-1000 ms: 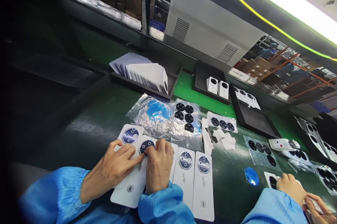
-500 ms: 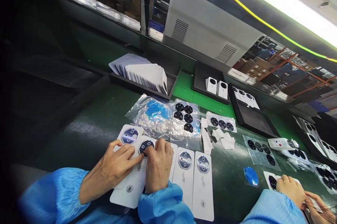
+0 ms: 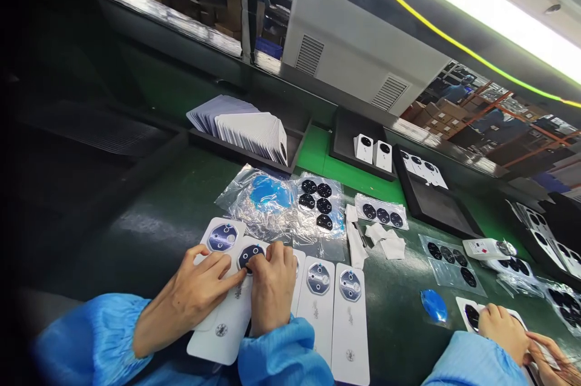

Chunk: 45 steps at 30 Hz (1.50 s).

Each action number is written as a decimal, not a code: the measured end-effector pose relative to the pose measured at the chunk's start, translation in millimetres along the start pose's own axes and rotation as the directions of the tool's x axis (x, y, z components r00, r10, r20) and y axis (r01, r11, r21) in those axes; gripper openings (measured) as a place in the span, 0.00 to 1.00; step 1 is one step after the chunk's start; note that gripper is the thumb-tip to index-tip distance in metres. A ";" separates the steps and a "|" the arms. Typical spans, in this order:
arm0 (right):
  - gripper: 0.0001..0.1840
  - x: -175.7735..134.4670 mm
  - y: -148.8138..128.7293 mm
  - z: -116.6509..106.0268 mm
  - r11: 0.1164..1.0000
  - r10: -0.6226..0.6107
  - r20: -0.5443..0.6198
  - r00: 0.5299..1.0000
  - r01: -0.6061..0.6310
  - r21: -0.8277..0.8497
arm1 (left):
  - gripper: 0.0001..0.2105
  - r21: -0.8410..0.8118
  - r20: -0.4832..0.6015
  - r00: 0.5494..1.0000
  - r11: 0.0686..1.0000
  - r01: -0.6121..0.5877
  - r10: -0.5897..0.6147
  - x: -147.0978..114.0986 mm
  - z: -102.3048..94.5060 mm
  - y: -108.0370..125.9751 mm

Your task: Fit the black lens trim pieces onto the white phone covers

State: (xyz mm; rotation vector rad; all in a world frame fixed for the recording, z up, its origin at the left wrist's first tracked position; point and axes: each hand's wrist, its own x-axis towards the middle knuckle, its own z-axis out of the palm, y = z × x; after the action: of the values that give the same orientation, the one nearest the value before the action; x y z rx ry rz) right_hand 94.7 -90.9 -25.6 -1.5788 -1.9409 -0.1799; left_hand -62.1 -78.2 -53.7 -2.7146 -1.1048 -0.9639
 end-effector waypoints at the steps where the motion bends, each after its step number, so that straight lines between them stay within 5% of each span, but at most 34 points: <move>1: 0.12 0.8 2.8 -5.8 0.994 0.054 0.001 0.999 -0.053 0.097 | 0.17 -0.002 0.008 1.000 1.000 0.001 -0.001 -0.4 -0.2 0.4; 4: 0.10 -3.9 12.2 -31.2 0.859 0.291 0.109 0.950 -0.310 0.408 | 0.17 -0.012 0.001 1.000 1.000 0.004 -0.004 -1.4 0.4 0.4; 7: 0.10 -20.0 20.4 -57.0 0.602 0.434 0.378 0.818 -0.575 0.553 | 0.17 -0.039 -0.037 0.999 0.999 0.000 -0.002 -0.6 0.2 -0.2; 10: 0.13 -36.3 25.1 -72.5 0.358 0.496 0.523 0.693 -0.713 0.604 | 0.17 -0.057 -0.038 0.999 0.998 -0.005 0.003 0.4 -1.6 -0.1; 22: 0.20 -35.8 27.5 -66.9 0.069 0.592 0.597 0.542 -0.771 0.633 | 0.17 -0.160 -0.109 0.992 0.986 0.048 -0.066 3.7 4.9 -0.8; 26: 0.22 -36.2 26.0 -60.2 -0.042 0.584 0.624 0.519 -0.749 0.661 | 0.16 -0.170 -0.019 0.999 0.985 0.025 -0.029 3.3 -2.3 -2.3; 30: 0.21 -34.3 18.8 -57.5 -0.173 0.570 0.669 0.476 -0.727 0.665 | 0.15 -0.291 -0.075 0.994 0.955 0.052 -0.077 6.6 -13.8 8.0; 33: 0.21 -32.8 11.3 -55.6 -0.227 0.534 0.704 0.469 -0.722 0.653 | 0.13 -0.434 -0.053 0.987 0.894 0.112 -0.149 11.5 -18.7 24.5; 38: 0.21 -33.2 0.9 -50.1 -0.201 0.459 0.716 0.526 -0.724 0.660 | 0.15 -0.611 -0.053 0.943 0.757 0.230 -0.329 21.1 -15.6 46.4; 42: 0.21 -36.0 -3.0 -44.8 -0.104 0.431 0.676 0.597 -0.712 0.695 | 0.15 -0.618 -0.114 0.939 0.763 0.189 -0.325 27.0 -16.0 50.3; 45: 0.23 -41.5 -4.5 -40.3 0.070 0.401 0.605 0.688 -0.681 0.728 | 0.17 -0.563 -0.184 0.946 0.817 0.120 -0.266 25.7 -20.1 48.2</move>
State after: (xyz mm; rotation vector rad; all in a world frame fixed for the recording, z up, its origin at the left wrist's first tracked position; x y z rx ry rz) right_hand 109.5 -145.9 -14.7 -1.3019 -0.9257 1.3545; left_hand -27.4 -103.7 -14.5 -2.7772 -1.2233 -1.8681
